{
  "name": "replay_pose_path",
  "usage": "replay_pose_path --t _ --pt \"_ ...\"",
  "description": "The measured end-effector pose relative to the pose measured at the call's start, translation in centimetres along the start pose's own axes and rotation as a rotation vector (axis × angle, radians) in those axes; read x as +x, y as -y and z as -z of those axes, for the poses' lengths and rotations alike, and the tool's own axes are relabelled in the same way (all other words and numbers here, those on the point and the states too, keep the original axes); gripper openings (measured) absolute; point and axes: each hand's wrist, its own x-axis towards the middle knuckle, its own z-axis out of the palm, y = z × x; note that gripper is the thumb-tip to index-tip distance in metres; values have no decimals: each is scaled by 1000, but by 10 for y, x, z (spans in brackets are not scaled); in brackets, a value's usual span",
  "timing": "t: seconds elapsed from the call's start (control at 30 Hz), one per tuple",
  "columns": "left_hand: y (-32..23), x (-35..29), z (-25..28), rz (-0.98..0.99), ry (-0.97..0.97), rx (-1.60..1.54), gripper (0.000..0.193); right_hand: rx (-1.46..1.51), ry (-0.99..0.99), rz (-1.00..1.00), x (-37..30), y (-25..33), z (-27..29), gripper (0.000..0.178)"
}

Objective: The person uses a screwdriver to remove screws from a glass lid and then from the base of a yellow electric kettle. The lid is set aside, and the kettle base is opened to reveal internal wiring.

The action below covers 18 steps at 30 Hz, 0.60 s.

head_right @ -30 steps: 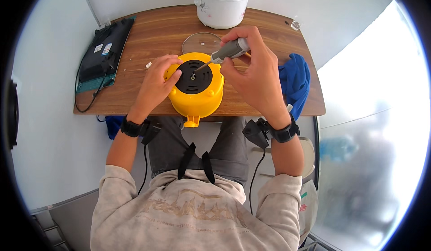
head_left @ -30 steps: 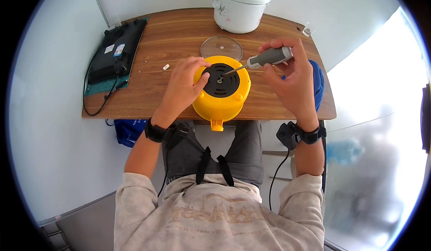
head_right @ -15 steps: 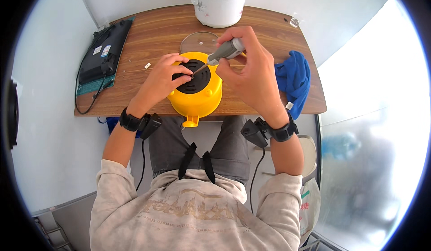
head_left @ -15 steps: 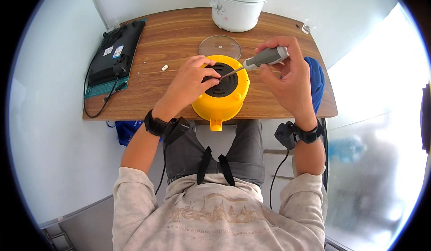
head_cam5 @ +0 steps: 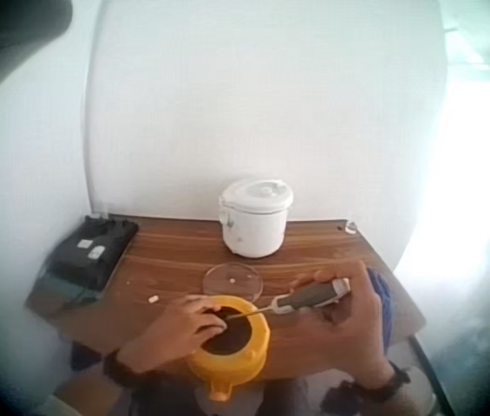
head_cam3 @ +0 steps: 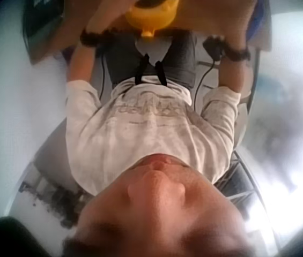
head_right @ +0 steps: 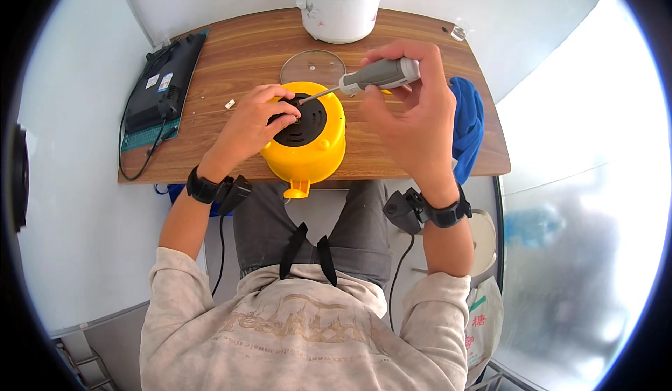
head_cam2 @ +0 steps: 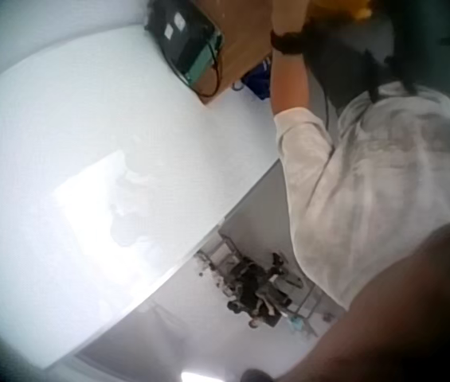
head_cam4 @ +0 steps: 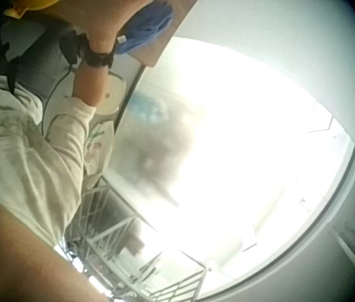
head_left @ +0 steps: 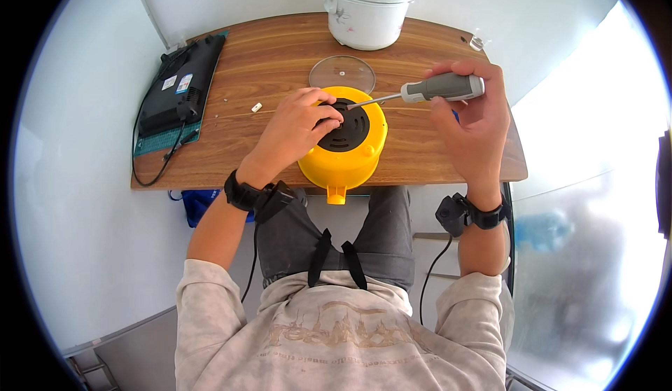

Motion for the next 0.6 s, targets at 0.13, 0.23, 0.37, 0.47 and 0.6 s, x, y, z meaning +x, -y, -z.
replay_pose_path --t 0.13,0.23,0.37,0.47,0.6 --pt "2 0 -1 4 -9 -2 17 19 -17 -9 -4 -4 6 39" --pt "3 1 -2 17 -16 -9 18 20 -19 -15 -5 -6 8 39" --pt "3 3 -2 17 -18 -15 19 26 -15 -30 -7 -7 10 39" --pt "1 3 -1 22 -19 -19 20 41 -20 -37 -9 -7 12 39" --pt "6 3 -7 -65 -137 13 17 43 -18 -50 -9 -10 10 38"
